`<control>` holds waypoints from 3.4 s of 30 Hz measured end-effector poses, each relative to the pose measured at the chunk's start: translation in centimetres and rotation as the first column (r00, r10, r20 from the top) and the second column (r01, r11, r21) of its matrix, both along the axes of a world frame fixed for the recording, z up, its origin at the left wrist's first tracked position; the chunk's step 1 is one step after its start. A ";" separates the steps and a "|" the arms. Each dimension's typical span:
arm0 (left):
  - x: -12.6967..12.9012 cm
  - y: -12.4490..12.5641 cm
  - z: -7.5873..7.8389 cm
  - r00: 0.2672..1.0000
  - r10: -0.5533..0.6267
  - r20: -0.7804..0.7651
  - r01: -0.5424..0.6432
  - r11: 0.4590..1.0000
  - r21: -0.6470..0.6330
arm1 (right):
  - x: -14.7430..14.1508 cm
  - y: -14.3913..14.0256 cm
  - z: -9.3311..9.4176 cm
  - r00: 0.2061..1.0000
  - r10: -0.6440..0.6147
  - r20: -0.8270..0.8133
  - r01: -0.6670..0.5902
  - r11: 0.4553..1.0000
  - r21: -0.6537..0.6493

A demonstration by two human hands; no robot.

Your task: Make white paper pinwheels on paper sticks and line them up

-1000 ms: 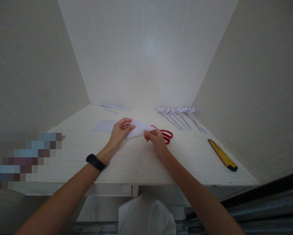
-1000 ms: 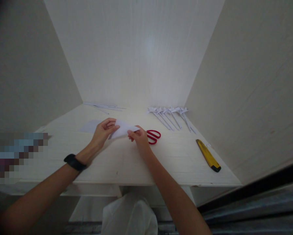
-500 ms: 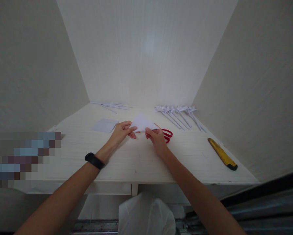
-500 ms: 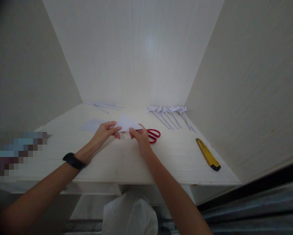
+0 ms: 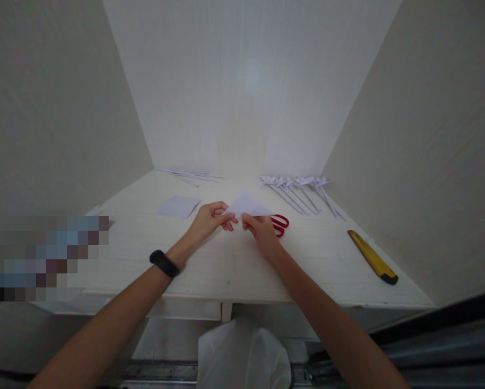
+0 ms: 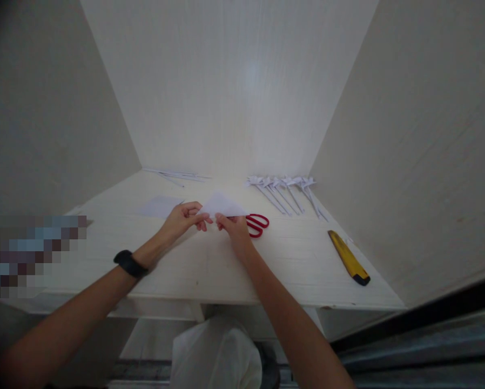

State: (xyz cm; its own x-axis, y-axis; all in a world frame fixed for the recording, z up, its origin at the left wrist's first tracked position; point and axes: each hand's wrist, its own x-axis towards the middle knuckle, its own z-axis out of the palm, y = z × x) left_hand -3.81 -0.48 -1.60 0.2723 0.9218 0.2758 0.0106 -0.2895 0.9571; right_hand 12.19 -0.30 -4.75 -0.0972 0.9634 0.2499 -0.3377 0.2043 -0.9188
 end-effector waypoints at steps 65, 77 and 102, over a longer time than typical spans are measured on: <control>0.0 0.0 -0.2 0.982 0.056 0.179 -0.045 0.997 -0.069 | 0.5 0.1 0.5 0.996 -0.087 0.018 0.088 0.996 -0.033; 0.2 0.4 -1.0 0.974 -0.020 0.224 0.051 0.990 -0.133 | 0.3 -0.1 0.5 0.999 -0.030 0.041 0.031 0.999 -0.028; 0.1 0.1 -0.3 0.964 0.231 0.132 -0.230 0.973 -0.024 | 1.4 0.5 1.1 0.984 -0.160 -0.075 0.158 0.987 -0.040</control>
